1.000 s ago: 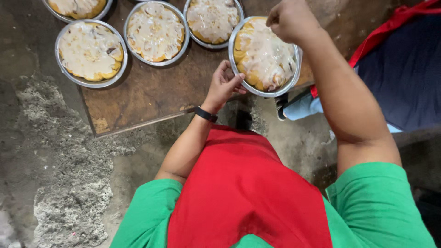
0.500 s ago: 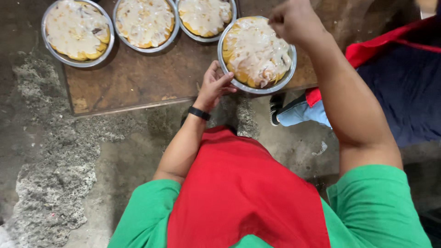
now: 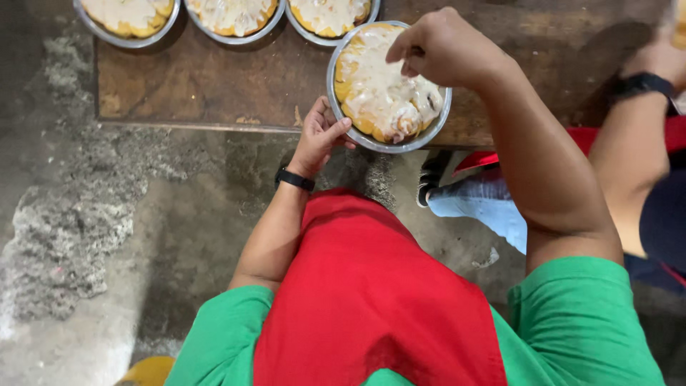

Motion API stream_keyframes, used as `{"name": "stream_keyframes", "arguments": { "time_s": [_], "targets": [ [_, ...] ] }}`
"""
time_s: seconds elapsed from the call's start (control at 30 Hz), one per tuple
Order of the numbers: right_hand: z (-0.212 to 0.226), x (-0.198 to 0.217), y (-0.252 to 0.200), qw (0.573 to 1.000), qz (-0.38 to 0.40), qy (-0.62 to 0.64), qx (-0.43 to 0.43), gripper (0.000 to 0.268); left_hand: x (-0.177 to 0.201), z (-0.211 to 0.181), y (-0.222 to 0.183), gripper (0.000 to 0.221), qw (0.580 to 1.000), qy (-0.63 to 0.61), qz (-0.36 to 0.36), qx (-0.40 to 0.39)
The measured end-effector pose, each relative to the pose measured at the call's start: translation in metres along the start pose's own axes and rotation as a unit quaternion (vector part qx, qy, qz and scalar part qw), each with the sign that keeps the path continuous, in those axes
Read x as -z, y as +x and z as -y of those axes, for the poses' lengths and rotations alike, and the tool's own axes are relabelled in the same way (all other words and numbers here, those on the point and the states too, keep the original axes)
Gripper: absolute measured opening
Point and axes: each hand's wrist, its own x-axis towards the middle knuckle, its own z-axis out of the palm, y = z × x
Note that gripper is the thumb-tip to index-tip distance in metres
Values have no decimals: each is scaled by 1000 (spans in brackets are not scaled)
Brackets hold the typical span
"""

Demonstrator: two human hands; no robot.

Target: The person picks up toppings from a plastic container by hand and sprinkles them onto the glazed tops of several round cakes arranged in metal tins on a wooden table.

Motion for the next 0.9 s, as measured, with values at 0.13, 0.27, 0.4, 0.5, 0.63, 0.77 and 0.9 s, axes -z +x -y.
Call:
{"name": "stream_keyframes", "arguments": {
  "time_s": [0.13, 0.27, 0.4, 0.5, 0.63, 0.77, 0.9],
  "targets": [
    [-19, -3, 7, 990, -63, -106, 71, 22, -4, 1, -16, 29, 1000, 24, 5, 1],
    [-20, 1, 3, 987, -52, -147, 26, 34, 1, 2, -23, 30, 1000, 6, 15, -10],
    [7, 5, 1, 994, -59, -92, -8, 24, 6, -1, -20, 30, 1000, 19, 7, 5],
    [12, 4, -2, 985, -20, -44, 166, 37, 7, -1, -20, 28, 1000, 14, 17, -16],
    [-54, -2, 0, 989, -83, 99, 70, 31, 15, -4, -28, 30, 998, 27, -49, -13],
    [-169, -59, -14, 976, -138, 96, -141, 35, 28, -8, -47, 33, 992, 25, -116, -43],
    [-219, -174, -7, 975, 30, -11, -222, 40, 43, -22, -72, 37, 978, 54, -186, -73]
  ]
}}
